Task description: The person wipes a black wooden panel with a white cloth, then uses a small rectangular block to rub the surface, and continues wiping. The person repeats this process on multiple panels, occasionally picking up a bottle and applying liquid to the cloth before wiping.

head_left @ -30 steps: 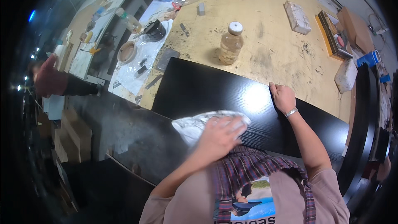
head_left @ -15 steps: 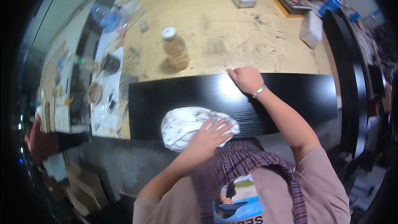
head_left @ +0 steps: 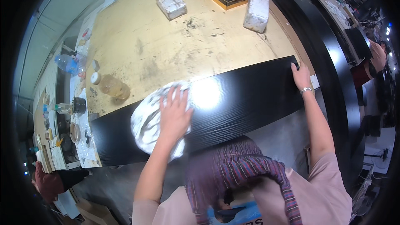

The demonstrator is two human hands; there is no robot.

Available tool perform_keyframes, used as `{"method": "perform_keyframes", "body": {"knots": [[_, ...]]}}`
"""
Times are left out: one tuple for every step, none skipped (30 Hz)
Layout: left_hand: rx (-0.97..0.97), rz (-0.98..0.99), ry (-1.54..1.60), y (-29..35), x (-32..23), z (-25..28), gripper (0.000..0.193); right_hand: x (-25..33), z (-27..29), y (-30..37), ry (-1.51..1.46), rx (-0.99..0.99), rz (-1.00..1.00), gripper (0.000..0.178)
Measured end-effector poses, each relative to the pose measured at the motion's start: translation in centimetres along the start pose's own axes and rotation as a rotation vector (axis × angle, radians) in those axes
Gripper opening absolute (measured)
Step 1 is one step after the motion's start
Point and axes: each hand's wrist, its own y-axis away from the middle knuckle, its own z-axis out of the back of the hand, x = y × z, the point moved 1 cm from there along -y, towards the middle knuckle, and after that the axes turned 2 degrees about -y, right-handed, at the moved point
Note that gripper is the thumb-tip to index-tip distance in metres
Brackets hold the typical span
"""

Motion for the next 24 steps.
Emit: {"method": "perform_keyframes", "body": {"knots": [[0.021, -0.027, -0.006, -2.1, -2.5, -0.8, 0.069, -2.0, 0.2, 0.0, -0.075, 0.062, -0.071, 0.057], [0.021, -0.093, 0.015, -4.5, -5.6, -1.2, 0.069, -4.4, -0.3, -0.4, -0.129, 0.201, -0.124, 0.053], [0.021, -0.155, 0.035, -6.8, -9.1, -1.8, 0.069, -5.3, -0.5, -0.4, -0.217, 0.241, -0.115, 0.052], [-0.002, -0.242, 0.067, -8.6, -12.7, -2.3, 0.068, -5.3, -0.5, -0.2, -0.306, 0.281, -0.107, 0.050], [-0.029, -0.340, 0.104, -10.2, -16.7, -2.7, 0.067, -5.7, -0.2, 0.0, -0.391, 0.310, -0.107, 0.049], [0.032, -0.447, 0.169, -11.1, -20.8, -3.5, 0.066, -6.7, -1.1, -0.1, -0.445, 0.259, -0.087, 0.041], [0.093, -0.546, 0.226, -11.5, -24.2, -4.0, 0.065, -6.2, -0.7, -0.1, -0.484, 0.299, -0.087, 0.040], [0.076, -0.669, 0.254, -11.0, -27.3, -4.4, 0.065, -6.3, -0.9, 0.1, -0.472, 0.252, -0.054, 0.039], [0.059, -0.794, 0.281, -9.9, -29.6, -4.9, 0.065, -6.4, -1.0, 0.3, -0.460, 0.204, -0.020, 0.037], [0.062, -0.887, 0.361, -9.0, -30.3, -5.9, 0.064, -6.2, -0.8, 0.6, -0.470, 0.183, -0.027, 0.037], [0.088, -0.856, 0.331, -10.1, -30.1, -5.8, 0.063, -6.1, -0.6, 0.7, -0.477, 0.156, -0.037, 0.036], [0.120, -0.817, 0.293, -11.2, -29.1, -5.4, 0.063, -5.7, -0.4, 0.6, -0.475, 0.150, -0.042, 0.036], [0.156, -0.782, 0.258, -12.3, -28.0, -5.0, 0.062, -5.3, -0.1, 0.7, -0.468, 0.146, -0.053, 0.035], [0.131, -0.637, 0.209, -14.6, -26.8, -4.0, 0.062, -4.9, 0.4, 0.7, -0.467, 0.137, -0.036, 0.034], [0.106, -0.498, 0.164, -17.5, -26.3, -3.2, 0.061, -4.9, 0.7, 0.4, -0.435, 0.161, -0.059, 0.034], [0.015, -0.463, 0.123, -19.6, -26.3, -3.5, 0.061, -4.5, 0.9, 0.2, -0.448, 0.182, -0.080, 0.034], [-0.079, -0.422, 0.089, -20.9, -26.7, -4.4, 0.061, -4.4, 1.1, 0.0, -0.456, 0.206, -0.094, 0.034], [-0.126, -0.414, 0.054, -21.1, -28.4, -5.8, 0.062, -4.3, 1.2, 0.2, -0.486, 0.223, -0.108, 0.034], [-0.105, -0.497, 0.044, -20.5, -30.6, -6.2, 0.064, -4.7, 1.4, 0.0, -0.514, 0.226, -0.127, 0.034], [-0.021, -0.602, 0.084, -18.9, -33.0, -6.4, 0.066, -5.8, 0.3, 0.0, -0.532, 0.191, -0.130, 0.034], [0.063, -0.694, 0.119, -17.2, -34.5, -6.3, 0.068, -5.9, 0.5, -0.1, -0.571, 0.264, -0.190, 0.033], [0.110, -0.679, 0.162, -16.7, -34.6, -6.1, 0.070, -6.0, 0.5, -0.1, -0.610, 0.279, -0.217, 0.035], [0.089, -0.663, 0.156, -17.5, -34.1, -6.0, 0.070, -6.0, 0.8, -0.1, -0.651, 0.292, -0.248, 0.037], [0.068, -0.647, 0.151, -19.1, -33.0, -6.0, 0.069, -6.0, 1.1, -0.2, -0.646, 0.301, -0.286, 0.040]]}}
